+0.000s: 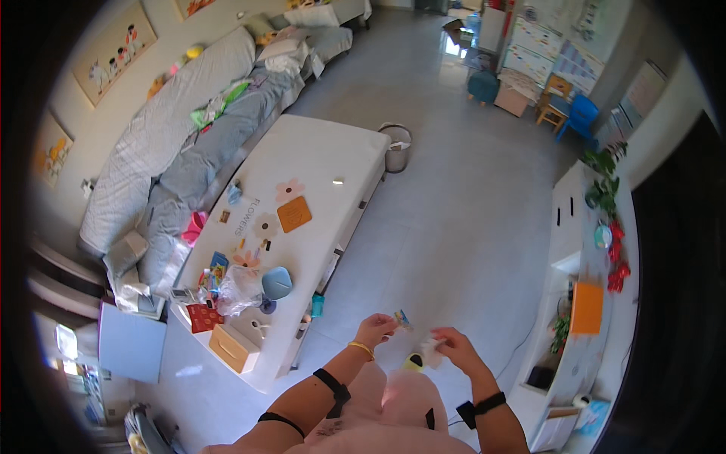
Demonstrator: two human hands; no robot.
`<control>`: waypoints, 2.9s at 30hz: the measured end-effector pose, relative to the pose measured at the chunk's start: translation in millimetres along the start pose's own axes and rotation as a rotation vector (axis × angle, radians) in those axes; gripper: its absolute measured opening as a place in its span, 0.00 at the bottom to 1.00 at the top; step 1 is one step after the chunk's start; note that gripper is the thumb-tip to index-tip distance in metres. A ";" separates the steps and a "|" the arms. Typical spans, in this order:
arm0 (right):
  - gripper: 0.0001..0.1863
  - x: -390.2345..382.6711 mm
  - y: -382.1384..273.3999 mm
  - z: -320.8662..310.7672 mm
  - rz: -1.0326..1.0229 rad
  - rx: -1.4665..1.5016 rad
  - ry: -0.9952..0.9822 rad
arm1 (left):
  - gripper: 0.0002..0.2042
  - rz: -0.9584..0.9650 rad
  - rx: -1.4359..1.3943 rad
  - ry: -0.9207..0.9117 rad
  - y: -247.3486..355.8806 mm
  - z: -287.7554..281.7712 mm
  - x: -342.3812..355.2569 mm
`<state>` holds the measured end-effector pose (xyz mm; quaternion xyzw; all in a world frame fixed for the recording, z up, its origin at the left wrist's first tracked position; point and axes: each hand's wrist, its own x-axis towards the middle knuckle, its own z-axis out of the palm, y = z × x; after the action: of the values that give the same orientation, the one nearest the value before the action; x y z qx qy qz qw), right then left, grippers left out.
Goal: The recorder waters several potted plants on a balcony and indoors, uses a spray bottle, and wipes leaves.
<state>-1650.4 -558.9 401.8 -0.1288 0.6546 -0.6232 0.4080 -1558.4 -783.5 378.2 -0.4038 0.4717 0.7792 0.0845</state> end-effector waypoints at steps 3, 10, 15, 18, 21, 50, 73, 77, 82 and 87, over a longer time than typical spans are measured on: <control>0.14 96.5 -48.7 14.4 -0.032 -0.189 -0.309 | 0.09 -0.032 -0.096 -0.033 34.4 -0.7 39.3; 0.17 291.0 -93.7 3.6 -0.096 -0.501 -0.473 | 0.10 0.016 -0.301 -0.094 139.6 -24.3 158.1; 0.18 463.2 -105.3 -83.6 0.063 -0.371 -0.172 | 0.17 0.123 -0.114 0.117 199.0 -52.7 220.4; 0.18 585.4 -138.6 -109.7 0.001 -0.578 -0.017 | 0.15 -0.013 -0.173 0.275 198.6 -84.4 240.2; 0.16 720.3 -148.4 -130.0 -0.162 -0.548 0.034 | 0.13 -0.080 -0.232 0.480 174.3 -111.9 248.5; 0.02 850.9 2.6 -176.4 0.516 -1.082 -0.563 | 0.12 -0.400 -0.909 1.139 60.7 117.9 200.0; 0.06 246.7 119.6 369.6 0.089 -1.392 -1.648 | 0.10 0.065 -1.550 1.856 -286.0 122.5 -198.3; 0.06 183.0 186.5 459.3 0.016 -1.806 -1.649 | 0.09 -0.090 -1.656 1.926 -338.4 109.5 -232.7; 0.07 25.4 251.5 586.8 -0.082 -1.657 -1.978 | 0.09 -0.170 -2.033 1.902 -380.0 117.9 -275.2; 0.07 -171.0 285.7 699.5 -0.189 -1.587 -2.187 | 0.09 -0.194 -2.414 1.797 -445.6 115.8 -315.1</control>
<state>-959.0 -886.0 279.5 -0.7973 0.1665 0.3144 0.4876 -1185.8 -371.0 331.0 -0.5867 -0.5686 0.1803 -0.5477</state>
